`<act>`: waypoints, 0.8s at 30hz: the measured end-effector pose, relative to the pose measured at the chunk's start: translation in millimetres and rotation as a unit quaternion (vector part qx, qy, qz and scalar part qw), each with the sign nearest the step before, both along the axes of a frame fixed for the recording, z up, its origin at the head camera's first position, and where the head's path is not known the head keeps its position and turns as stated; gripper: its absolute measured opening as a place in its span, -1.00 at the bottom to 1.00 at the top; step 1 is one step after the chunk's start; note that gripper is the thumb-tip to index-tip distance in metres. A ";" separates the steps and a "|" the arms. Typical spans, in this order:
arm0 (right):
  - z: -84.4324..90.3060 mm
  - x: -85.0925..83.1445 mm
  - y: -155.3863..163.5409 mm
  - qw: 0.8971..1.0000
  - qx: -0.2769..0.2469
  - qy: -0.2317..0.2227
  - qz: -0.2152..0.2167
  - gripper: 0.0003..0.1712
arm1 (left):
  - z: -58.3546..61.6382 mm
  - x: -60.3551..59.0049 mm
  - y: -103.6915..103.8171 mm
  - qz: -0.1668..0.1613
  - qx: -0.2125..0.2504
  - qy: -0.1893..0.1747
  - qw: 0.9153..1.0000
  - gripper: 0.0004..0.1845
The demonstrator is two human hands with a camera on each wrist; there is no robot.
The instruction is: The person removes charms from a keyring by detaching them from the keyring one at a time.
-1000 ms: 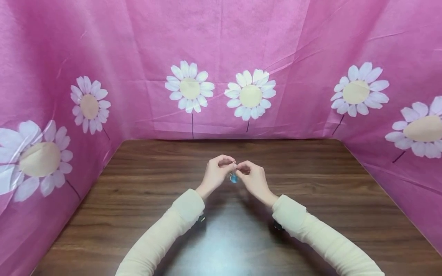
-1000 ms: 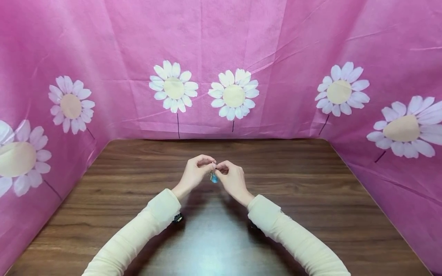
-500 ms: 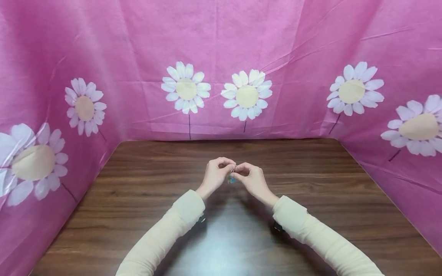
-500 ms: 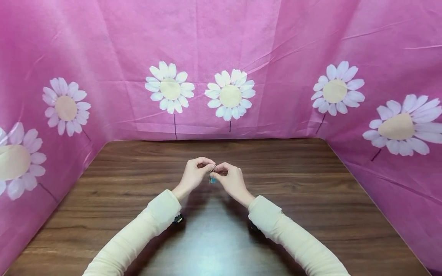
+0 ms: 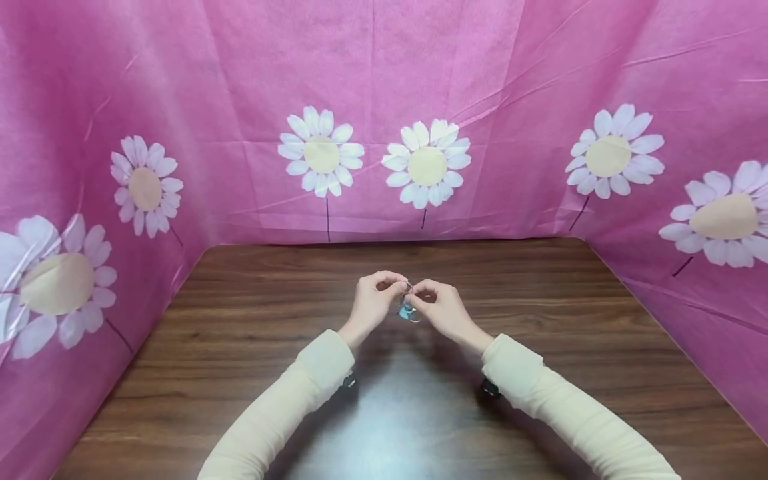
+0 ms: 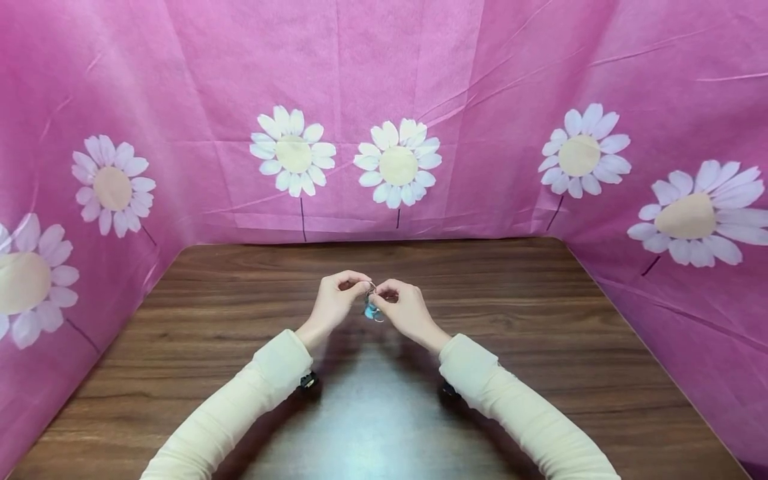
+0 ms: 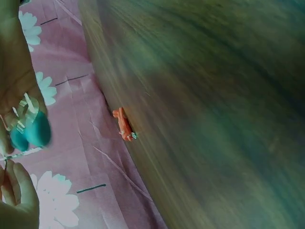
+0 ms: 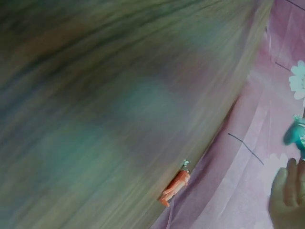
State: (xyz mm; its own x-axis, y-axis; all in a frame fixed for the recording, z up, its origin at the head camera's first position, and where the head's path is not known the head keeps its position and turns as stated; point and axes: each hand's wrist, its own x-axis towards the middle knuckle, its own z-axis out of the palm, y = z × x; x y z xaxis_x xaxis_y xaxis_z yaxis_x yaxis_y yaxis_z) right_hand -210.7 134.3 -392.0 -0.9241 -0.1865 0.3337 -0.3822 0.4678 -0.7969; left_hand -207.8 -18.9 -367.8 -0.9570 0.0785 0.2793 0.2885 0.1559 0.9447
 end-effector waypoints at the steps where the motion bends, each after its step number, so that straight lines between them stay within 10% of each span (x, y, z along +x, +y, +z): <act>1: 0.7 0.2 0.8 1.000 0.001 0.010 0.010 -0.92 | 3.6 2.4 -0.5 0.004 -0.005 0.002 1.000 -0.89; 13: 0.3 2.7 11.0 0.969 0.136 0.205 0.026 -0.94 | 8.9 14.2 -6.1 -0.020 -0.030 0.014 0.999 -0.88; 24: 6.6 3.4 16.3 0.959 0.165 0.223 0.054 -0.94 | 0.0 9.6 -7.3 -0.030 -0.078 0.061 0.995 -0.89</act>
State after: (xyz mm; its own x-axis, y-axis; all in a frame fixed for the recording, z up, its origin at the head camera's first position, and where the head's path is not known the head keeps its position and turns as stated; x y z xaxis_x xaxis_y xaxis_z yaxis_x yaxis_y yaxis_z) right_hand -207.3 150.6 -385.3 -0.6724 -0.4366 0.5978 -0.7113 0.6047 -0.3584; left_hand -198.2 -26.3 -367.8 -0.9092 0.1865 0.3724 0.4122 0.2761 0.8682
